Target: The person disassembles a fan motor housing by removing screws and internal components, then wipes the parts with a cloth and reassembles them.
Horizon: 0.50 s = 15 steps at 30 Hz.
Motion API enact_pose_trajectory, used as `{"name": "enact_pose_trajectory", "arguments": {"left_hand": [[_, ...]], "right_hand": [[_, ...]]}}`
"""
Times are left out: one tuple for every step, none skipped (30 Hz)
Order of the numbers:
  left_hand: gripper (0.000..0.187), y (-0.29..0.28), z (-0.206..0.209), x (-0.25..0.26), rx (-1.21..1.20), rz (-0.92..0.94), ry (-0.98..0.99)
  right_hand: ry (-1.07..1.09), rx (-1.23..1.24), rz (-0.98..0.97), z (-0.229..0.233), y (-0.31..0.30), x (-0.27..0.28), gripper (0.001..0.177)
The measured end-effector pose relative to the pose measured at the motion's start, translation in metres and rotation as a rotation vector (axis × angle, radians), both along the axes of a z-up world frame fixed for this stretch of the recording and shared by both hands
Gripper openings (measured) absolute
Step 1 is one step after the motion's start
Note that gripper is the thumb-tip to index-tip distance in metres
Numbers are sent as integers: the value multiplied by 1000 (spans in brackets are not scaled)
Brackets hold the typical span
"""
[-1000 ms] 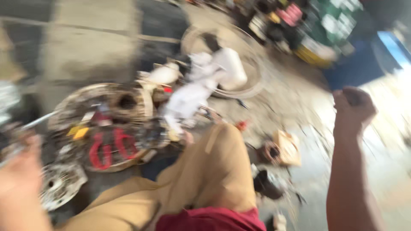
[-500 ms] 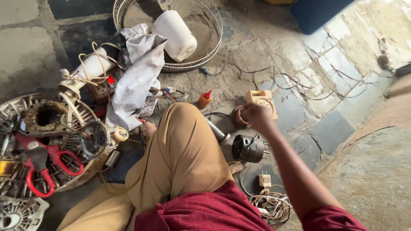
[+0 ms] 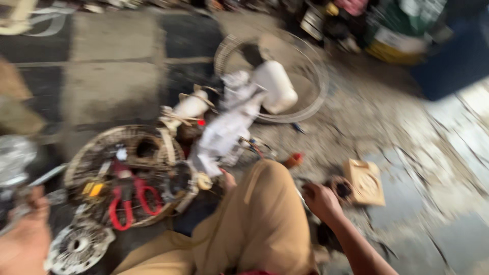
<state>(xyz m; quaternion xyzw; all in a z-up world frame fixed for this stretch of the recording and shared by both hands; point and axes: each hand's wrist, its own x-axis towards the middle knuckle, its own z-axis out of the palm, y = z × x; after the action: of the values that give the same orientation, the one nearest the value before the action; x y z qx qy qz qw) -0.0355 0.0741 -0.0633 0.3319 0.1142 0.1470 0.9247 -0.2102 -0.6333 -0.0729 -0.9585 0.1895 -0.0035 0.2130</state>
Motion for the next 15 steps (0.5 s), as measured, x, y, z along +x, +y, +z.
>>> {"name": "enact_pose_trajectory", "arguments": {"left_hand": [[70,-3,4,11,0,-9,-32],[70,-10,7,23,0,-29,-48],[70,-17,11,29,-2,-37,-68],[66,-25,13,32,37,-4,-17],[62,-27,15,31,71,35,37],[62,-28,16,27,122,-4,-57],[64,-30,19,27,141,62,52],[67,-32,22,32,154,130,163],[71,-29,25,34,169,165,137],[76,-24,28,36,186,200,113],[77,-19,34,40,156,232,71],[80,-13,41,42,128,265,27],[80,-7,48,42,130,299,29],[80,-2,55,39,147,347,14],[80,0,61,40,159,381,-2]], "right_hand": [[23,-3,11,-1,2,5,33],[36,-3,31,-5,5,13,33],[45,0,40,-8,6,18,33],[53,4,38,-12,8,22,33],[62,6,44,-17,9,27,33],[70,8,54,-21,10,34,33],[79,7,58,-13,18,58,33],[88,5,56,-4,27,80,33],[96,7,66,3,35,96,34],[114,2,57,7,40,108,34],[112,5,74,6,44,113,34],[109,14,98,3,44,117,34],[109,16,97,1,41,116,34],[112,28,103,-1,41,120,34],[111,25,89,1,39,120,35]]}}
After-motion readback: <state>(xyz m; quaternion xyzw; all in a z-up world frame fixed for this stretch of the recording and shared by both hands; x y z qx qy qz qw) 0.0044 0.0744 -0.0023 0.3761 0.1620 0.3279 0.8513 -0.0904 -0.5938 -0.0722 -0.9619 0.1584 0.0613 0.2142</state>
